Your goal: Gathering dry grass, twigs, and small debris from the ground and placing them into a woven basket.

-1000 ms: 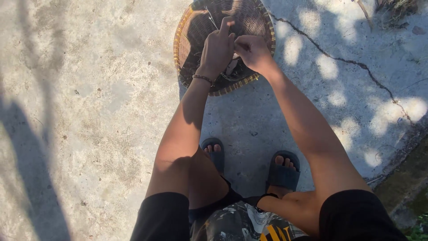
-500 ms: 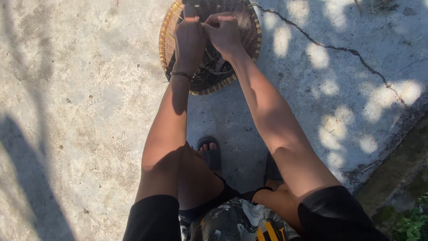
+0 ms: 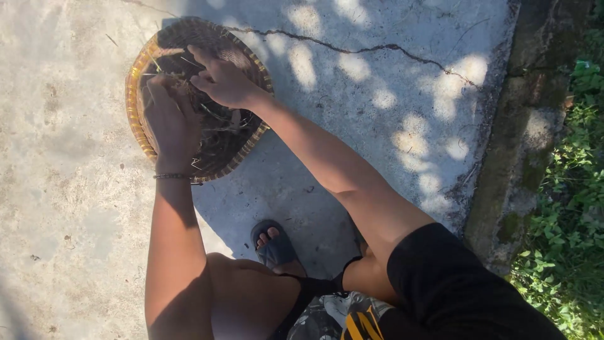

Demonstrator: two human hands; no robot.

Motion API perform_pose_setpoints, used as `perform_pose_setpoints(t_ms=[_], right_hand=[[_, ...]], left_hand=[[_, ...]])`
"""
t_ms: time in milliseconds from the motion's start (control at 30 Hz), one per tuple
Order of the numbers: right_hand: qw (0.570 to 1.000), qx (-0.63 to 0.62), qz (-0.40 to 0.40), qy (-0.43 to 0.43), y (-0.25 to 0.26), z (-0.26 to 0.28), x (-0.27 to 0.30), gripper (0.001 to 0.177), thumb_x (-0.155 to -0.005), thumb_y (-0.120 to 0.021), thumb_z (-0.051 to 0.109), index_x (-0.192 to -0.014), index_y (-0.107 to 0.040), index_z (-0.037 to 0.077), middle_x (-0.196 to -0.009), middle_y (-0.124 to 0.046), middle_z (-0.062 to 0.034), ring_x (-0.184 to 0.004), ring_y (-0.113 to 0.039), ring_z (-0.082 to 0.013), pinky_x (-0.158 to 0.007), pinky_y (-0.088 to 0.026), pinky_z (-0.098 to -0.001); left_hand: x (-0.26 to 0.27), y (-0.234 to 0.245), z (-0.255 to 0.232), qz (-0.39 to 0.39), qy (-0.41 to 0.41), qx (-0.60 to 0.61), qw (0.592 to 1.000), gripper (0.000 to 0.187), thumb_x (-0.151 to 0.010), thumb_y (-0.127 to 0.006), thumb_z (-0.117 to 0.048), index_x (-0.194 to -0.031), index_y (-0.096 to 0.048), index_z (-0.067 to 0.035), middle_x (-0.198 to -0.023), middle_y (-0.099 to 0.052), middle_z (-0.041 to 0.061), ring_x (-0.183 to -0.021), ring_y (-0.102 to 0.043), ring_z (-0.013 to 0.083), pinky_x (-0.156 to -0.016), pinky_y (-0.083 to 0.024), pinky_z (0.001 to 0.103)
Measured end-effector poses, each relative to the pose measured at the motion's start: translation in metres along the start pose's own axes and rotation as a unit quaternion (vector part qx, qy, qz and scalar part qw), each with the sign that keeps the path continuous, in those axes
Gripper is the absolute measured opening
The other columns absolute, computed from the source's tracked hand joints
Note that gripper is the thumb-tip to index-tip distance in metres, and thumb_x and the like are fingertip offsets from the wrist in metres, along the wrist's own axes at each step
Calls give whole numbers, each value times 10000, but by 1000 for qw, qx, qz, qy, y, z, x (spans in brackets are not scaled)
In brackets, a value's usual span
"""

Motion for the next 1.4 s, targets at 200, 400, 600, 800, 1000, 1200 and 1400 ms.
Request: perform_pose_setpoints(t_ms=[200,400,600,800,1000,1200,1400], right_hand=[[993,31,112,-34,17,12,-6,511,-802,-508,7,-1284,-663,75,-1339,-640,-100,-860,-803,-185,-775,-665,-343],[859,448,-246,35,83,15,14,552,-729,-832,293,-1158,-608,29,-991,-639,-167,-876,-696,-352,-555,-555,-413],[881,57,-14,-470,91,-11,35,567,-853,-783,269,-1316,-539,52,-1100,-664,-139,-908,-733,-283,-715,-664,-486],[915,66,50,-395,92,-2,20,384,-875,-700,72,-1215,-593,-70,-1030,-698,-187,-759,-773,-296,-522,-628,-409],[929,33,-34,-368,105,5,-5,319,-939,-663,51,-1164,-611,-169,-978,-731,-239,-671,-781,-328,-505,-608,-391],[916,-113,-142,-357,71,-5,-16,432,-907,-651,24,-1280,-456,-71,-1139,-647,-280,-739,-787,-368,-535,-650,-415],[912,-135,-145,-360,67,-48,-41,582,-902,-687,53,-1353,-319,35,-1212,-531,-240,-959,-745,-344,-675,-677,-401]], left_hand=[[36,-46,35,212,-190,-215,934,254,-867,-777,-233,-1089,-673,-165,-1221,-664,273,-1263,-545,474,-1018,-477,567],[-1,-45,-15,296,138,-186,927,485,-902,-741,-240,-1350,-603,-113,-1146,-706,221,-1181,-599,409,-1033,-456,583],[17,-93,-69,272,-22,-351,896,433,-700,-780,-259,-1130,-730,-274,-1081,-761,70,-1012,-745,317,-788,-524,526],[82,-129,-133,645,-71,-227,726,365,-803,-822,-295,-1133,-775,-147,-1078,-777,73,-941,-763,280,-747,-554,493],[121,-157,-148,727,-140,-120,662,394,-836,-827,-332,-1188,-744,-174,-1230,-730,36,-1060,-722,294,-797,-577,547],[124,-209,-121,673,-119,-95,724,414,-831,-751,-104,-1232,-709,-198,-1207,-745,-5,-1096,-725,261,-812,-597,530],[94,-223,-100,568,-157,-104,801,350,-856,-687,-190,-1198,-706,-255,-1156,-703,9,-1074,-683,257,-826,-509,590]])
Point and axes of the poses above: each hand's wrist, its own x-axis away from the middle knuckle, its own y-axis out of the back of the hand, z = x × y, the point moved 4 cm from there along -x, towards the middle knuckle
